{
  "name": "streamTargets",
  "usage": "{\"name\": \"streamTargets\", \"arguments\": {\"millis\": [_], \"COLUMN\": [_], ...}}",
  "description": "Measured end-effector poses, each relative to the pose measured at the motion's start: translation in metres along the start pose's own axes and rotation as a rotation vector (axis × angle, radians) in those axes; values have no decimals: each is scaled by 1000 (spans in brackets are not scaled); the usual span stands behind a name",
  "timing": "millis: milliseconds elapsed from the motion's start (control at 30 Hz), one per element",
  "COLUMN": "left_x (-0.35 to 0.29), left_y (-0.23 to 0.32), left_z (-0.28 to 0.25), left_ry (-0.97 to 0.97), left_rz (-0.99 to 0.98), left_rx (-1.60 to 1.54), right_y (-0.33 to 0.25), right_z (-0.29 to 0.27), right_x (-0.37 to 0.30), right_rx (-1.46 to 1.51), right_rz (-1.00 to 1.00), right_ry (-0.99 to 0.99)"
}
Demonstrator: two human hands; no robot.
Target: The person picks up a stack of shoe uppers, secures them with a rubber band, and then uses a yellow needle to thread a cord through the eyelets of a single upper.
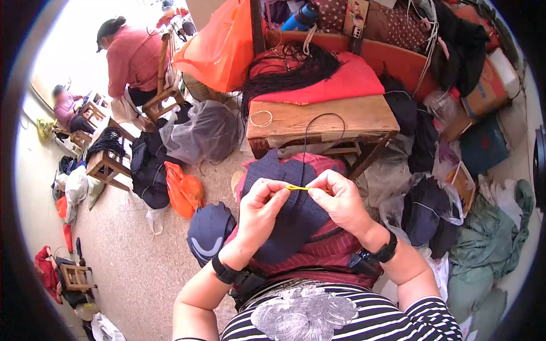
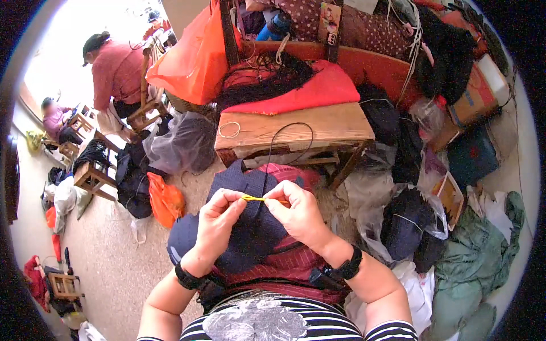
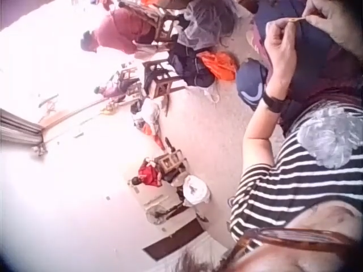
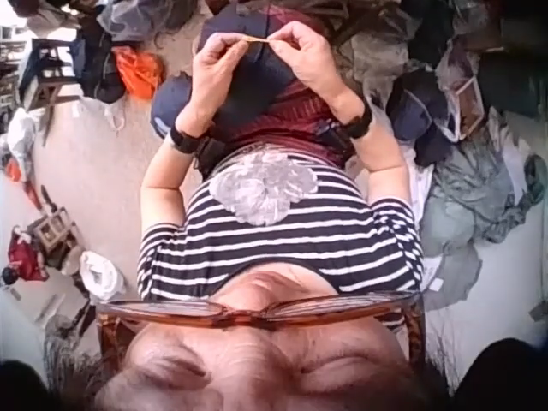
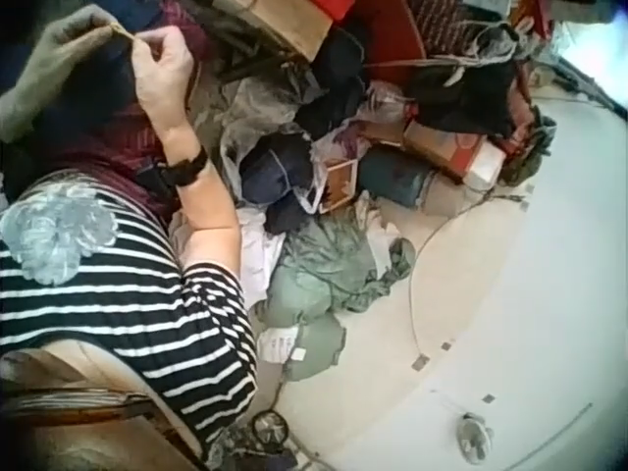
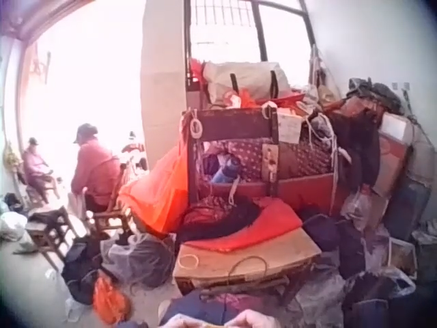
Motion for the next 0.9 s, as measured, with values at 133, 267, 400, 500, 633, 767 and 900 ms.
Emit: {"name": "streamTargets", "arguments": {"millis": [133, 267, 400, 500, 633, 767, 900], "left_x": [-6, -12, -17, -22, -29, -35, -37], "left_y": [13, 14, 16, 16, 13, 13, 8], "left_z": [5, 10, 9, 11, 13, 10, 7], "left_ry": [-14, -32, -29, -42, -89, -98, -17], "left_rz": [-138, -128, -195, -222, -188, -162, -28], "left_rx": [-70, -74, -122, -130, -215, -254, -1], "right_y": [6, 9, 0, 1, -6, -17, -27], "right_z": [-2, 3, 4, 5, 8, 10, 8], "right_x": [-7, -12, -14, -19, -23, -29, -38], "right_rx": [18, 31, -32, -88, -199, -247, -267], "right_rz": [45, 22, -10, -65, -140, -175, -163], "right_ry": [-38, -4, 6, -17, -10, -19, -115]}}
Point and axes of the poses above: each hand's wrist, its own x-axis towards the middle knuckle, its own z-axis out of the palm, y = z × x, the point moved 2 cm from there along x, towards the middle knuckle, and after that the axes turned 10 degrees about -z, right-handed, at the moved point
